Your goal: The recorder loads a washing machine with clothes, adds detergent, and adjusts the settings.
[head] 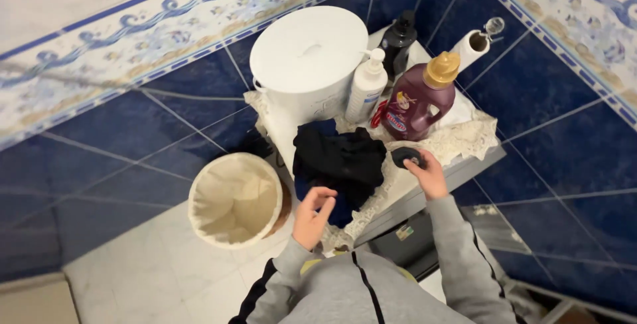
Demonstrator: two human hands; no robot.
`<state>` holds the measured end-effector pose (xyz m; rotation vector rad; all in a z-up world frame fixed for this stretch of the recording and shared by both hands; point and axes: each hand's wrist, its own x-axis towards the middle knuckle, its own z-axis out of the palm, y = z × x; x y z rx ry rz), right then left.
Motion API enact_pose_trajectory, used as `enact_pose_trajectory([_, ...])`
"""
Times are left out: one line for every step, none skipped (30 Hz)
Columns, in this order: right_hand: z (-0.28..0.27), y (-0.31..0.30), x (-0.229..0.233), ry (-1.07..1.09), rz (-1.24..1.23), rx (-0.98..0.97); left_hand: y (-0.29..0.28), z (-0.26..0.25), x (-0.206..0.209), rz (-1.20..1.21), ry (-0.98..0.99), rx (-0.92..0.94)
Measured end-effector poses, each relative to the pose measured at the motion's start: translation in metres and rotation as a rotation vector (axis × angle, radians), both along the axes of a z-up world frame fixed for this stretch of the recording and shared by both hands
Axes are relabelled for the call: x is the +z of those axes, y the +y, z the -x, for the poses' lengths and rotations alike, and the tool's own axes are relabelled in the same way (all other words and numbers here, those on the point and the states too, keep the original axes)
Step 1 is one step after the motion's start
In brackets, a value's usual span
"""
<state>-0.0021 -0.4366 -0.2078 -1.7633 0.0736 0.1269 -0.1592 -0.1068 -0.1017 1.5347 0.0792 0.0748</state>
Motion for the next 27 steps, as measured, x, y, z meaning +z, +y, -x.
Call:
enact_pose_trajectory([0.011, 0.007, 0.034, -0.008, 0.001, 0.026, -0.010, 0.002, 0.008, 0.001, -0.008, 0.026])
enact_pose_trajectory([0.025, 0.011, 0.067, 0.039, -0.218, 0.048, -0.023, 0.004, 0.014, -0.022, 0.008, -0.007])
enact_pose_trajectory([0.039, 0.014, 0.100, 0.093, -0.435, 0.070, -0.035, 0.007, 0.020, -0.045, 0.025, -0.041])
enact_pose_trajectory([0.052, 0.010, 0.107, 0.099, -0.427, 0.090, -0.051, 0.007, 0.034, -0.038, 0.026, -0.019])
enact_pose_trajectory([0.064, 0.006, 0.115, 0.075, -0.460, 0.152, -0.067, 0.007, 0.048, -0.033, -0.004, -0.019])
enact_pose_trajectory([0.077, 0.003, 0.121, 0.052, -0.499, 0.212, -0.081, 0.007, 0.062, -0.033, -0.035, -0.020])
enact_pose_trajectory([0.090, -0.002, 0.132, 0.058, -0.497, 0.232, -0.095, 0.012, 0.074, -0.032, -0.033, 0.000])
enact_pose_trajectory([0.102, -0.004, 0.142, 0.018, -0.466, 0.295, -0.107, 0.015, 0.087, -0.052, -0.157, -0.001])
enact_pose_trajectory([0.114, -0.005, 0.152, -0.023, -0.436, 0.359, -0.118, 0.018, 0.099, -0.074, -0.279, -0.004])
enact_pose_trajectory([0.121, -0.012, 0.152, -0.018, -0.435, 0.371, -0.125, 0.023, 0.089, -0.073, -0.277, 0.008])
enact_pose_trajectory([0.128, -0.018, 0.152, -0.001, -0.458, 0.382, -0.132, 0.029, 0.079, -0.109, -0.234, -0.015])
enact_pose_trajectory([0.135, -0.024, 0.152, 0.017, -0.482, 0.391, -0.139, 0.034, 0.069, -0.144, -0.189, -0.041])
enact_pose_trajectory([0.137, -0.027, 0.153, 0.024, -0.480, 0.401, -0.142, 0.037, 0.055, -0.143, -0.185, -0.030])
enact_pose_trajectory([0.141, -0.032, 0.153, 0.041, -0.483, 0.372, -0.146, 0.043, 0.041, -0.041, -0.099, -0.024])
enact_pose_trajectory([0.146, -0.035, 0.153, 0.058, -0.485, 0.343, -0.149, 0.050, 0.027, 0.062, -0.014, -0.018])
enact_pose_trajectory([0.151, -0.037, 0.156, 0.066, -0.484, 0.356, -0.154, 0.057, 0.035, 0.064, -0.009, -0.003])
enact_pose_trajectory([0.157, -0.039, 0.159, 0.064, -0.446, 0.357, -0.158, 0.064, 0.043, 0.088, -0.021, 0.003])
enact_pose_trajectory([0.159, -0.039, 0.163, 0.053, -0.411, 0.361, -0.161, 0.068, 0.052, 0.109, -0.041, 0.009])
enact_pose_trajectory([0.160, -0.038, 0.166, 0.053, -0.411, 0.376, -0.166, 0.071, 0.064, 0.107, -0.044, 0.024])
enact_pose_trajectory([0.164, -0.037, 0.168, 0.047, -0.391, 0.387, -0.171, 0.077, 0.076, 0.070, -0.030, 0.035])
enact_pose_trajectory([0.168, -0.037, 0.171, 0.040, -0.370, 0.399, -0.176, 0.082, 0.088, 0.033, -0.016, 0.046])
enact_pose_trajectory([0.169, -0.039, 0.171, 0.042, -0.373, 0.405, -0.178, 0.083, 0.082, 0.030, -0.015, 0.052])
enact_pose_trajectory([0.170, -0.040, 0.171, 0.042, -0.364, 0.422, -0.180, 0.085, 0.077, -0.048, -0.008, 0.077])
enact_pose_trajectory([0.170, -0.041, 0.172, 0.040, -0.354, 0.435, -0.181, 0.085, 0.071, -0.128, -0.002, 0.098])
enact_pose_trajectory([0.170, -0.044, 0.173, 0.040, -0.358, 0.437, -0.181, 0.084, 0.057, -0.131, -0.002, 0.101])
enact_pose_trajectory([0.168, -0.046, 0.175, 0.071, -0.373, 0.457, -0.179, 0.083, 0.042, 0.087, -0.014, 0.032])
enact_pose_trajectory([0.166, -0.048, 0.177, 0.102, -0.389, 0.477, -0.177, 0.081, 0.027, 0.305, -0.026, -0.037])
